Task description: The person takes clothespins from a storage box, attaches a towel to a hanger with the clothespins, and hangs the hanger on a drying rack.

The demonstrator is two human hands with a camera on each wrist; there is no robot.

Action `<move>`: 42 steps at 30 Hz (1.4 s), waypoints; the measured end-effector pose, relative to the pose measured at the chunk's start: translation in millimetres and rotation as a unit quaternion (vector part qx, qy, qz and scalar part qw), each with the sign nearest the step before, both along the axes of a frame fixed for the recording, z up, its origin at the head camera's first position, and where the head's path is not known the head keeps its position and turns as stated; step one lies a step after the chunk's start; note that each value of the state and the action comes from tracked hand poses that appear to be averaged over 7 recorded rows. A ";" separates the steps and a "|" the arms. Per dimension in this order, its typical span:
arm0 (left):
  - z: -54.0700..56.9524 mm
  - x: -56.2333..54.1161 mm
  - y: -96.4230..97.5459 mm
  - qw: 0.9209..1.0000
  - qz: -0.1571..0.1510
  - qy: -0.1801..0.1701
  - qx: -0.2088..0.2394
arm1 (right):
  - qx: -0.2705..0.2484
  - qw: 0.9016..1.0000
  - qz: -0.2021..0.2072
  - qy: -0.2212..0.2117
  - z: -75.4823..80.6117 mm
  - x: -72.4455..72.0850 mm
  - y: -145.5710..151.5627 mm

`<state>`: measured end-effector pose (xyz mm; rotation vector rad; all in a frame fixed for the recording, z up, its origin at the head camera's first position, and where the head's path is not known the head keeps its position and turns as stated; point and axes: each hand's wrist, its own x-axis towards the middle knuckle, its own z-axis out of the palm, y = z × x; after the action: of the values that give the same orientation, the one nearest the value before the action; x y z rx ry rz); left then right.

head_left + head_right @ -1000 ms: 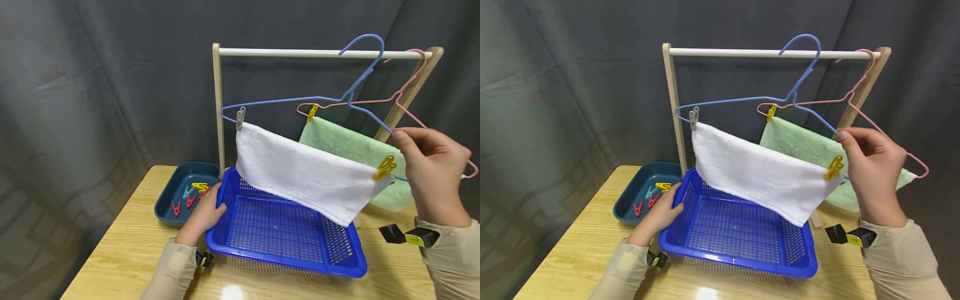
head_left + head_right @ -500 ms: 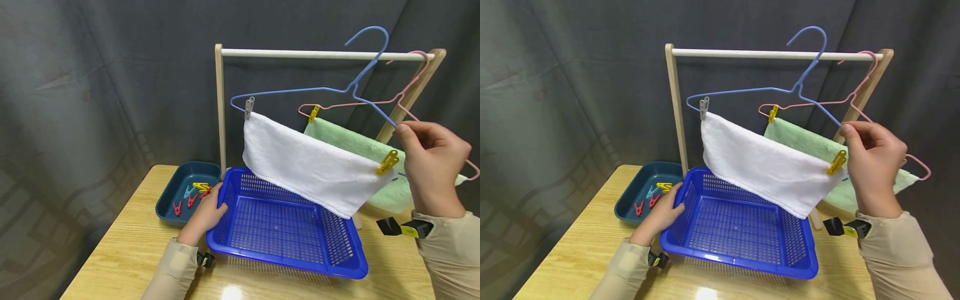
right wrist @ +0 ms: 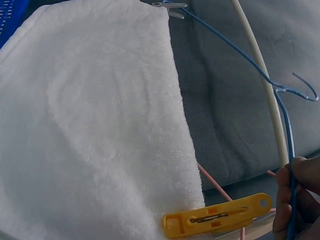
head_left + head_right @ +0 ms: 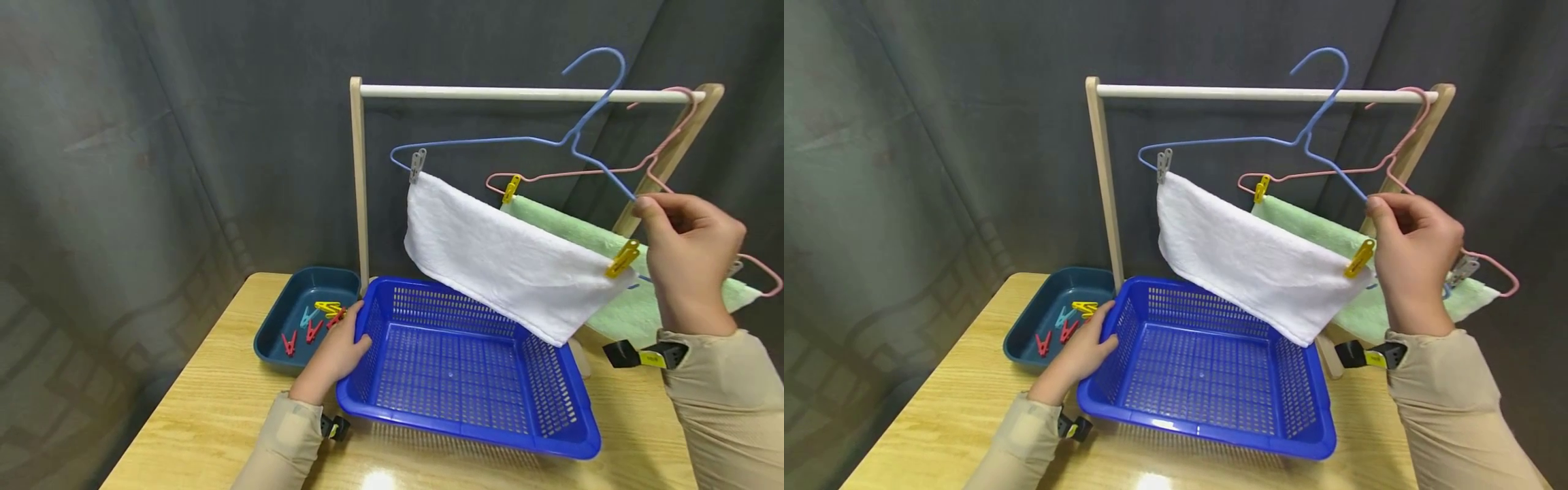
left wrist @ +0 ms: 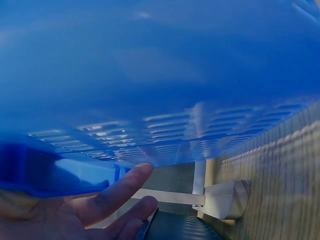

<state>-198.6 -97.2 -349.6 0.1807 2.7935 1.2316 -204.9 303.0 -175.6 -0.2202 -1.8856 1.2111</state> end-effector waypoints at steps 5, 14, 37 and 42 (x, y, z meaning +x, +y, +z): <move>-2.9 -0.6 -0.1 1.000 -0.002 0.004 0.004 | -0.006 1.000 0.003 -0.027 0.5 -2.7 3.2; -4.1 3.1 -0.4 1.000 0.006 -0.001 0.010 | -0.031 0.994 0.030 -0.103 3.5 -4.1 8.2; -2.9 1.4 1.2 1.000 0.005 0.003 0.012 | -0.060 0.987 0.082 -0.121 3.8 -10.6 14.5; -3.0 0.6 1.2 1.000 0.005 0.002 0.008 | -0.069 0.985 0.081 -0.139 1.2 -12.0 15.7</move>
<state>-198.1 -96.1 -352.6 0.1720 2.7923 1.2585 -216.8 318.7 -174.5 -0.3296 -2.0924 1.4872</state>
